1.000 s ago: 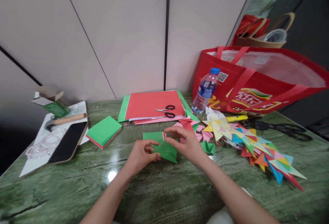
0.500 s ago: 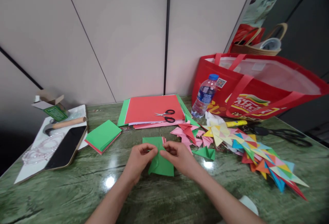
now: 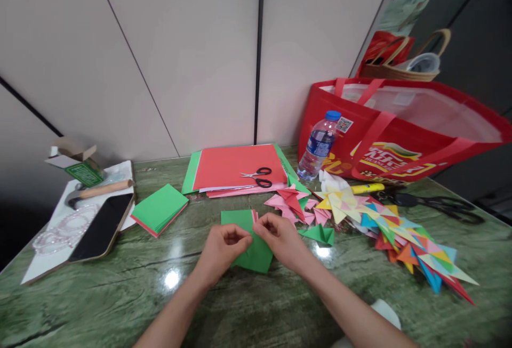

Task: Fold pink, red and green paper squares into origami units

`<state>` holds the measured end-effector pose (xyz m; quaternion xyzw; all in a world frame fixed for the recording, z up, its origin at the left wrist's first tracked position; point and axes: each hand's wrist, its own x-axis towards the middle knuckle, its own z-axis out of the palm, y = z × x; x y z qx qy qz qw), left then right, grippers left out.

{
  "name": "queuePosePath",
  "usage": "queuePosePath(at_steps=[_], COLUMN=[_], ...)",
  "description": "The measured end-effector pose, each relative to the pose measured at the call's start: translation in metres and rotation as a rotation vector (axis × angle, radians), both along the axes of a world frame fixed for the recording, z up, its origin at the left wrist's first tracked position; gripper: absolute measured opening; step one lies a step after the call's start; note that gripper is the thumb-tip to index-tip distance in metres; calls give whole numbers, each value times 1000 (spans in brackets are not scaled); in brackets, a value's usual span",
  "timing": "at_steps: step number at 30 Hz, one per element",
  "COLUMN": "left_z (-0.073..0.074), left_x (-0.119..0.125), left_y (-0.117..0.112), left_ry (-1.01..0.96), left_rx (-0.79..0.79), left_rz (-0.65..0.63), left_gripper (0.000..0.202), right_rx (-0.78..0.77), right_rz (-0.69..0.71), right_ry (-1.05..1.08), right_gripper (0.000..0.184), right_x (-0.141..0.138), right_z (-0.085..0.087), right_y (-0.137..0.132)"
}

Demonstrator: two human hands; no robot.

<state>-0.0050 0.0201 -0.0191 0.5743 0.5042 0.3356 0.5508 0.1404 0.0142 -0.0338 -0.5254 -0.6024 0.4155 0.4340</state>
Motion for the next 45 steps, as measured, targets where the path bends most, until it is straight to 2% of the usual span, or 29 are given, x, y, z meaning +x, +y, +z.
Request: queuePosePath(at_steps=[8,14,20,22,24,26,28,35,41,45], left_z=[-2,1,-2,-5,-8,-10,-12,-11,-12,-14], left_x=[0,2,2,1,0,-1,-2,-1,0,-1], left_y=[0,-1,-1,0,1,2,3,3,1,1], left_ry=[-62,-49,-66,-64,-60,-82,-125,-219,-212,-199], left_rx=[-31,-41,-69,-90,-112,-116,-118,-196,-173,-137], left_rz=[36,10,-101,-94,-32,47,97,145,170,179], left_gripper=[16,15,19,23,27,29,29,34,27,26], right_rx=[-28,-68,-76,-77,-65,-40,-10,66,338,399], right_rz=[119,114,139,127,94,42,6,-24,-61,-22], right_ry=[109,158,196,193,178,140,95,29,-255,-326], right_gripper=[12,13,18,15,19,24,19,11,9,13], right_x=[4,5,8,8,9,9,9,7,4,2], right_z=[4,3,4,3,2,-1,-2,-4,1,1], right_y=[2,2,3,4,5,5,5,2,-6,-9])
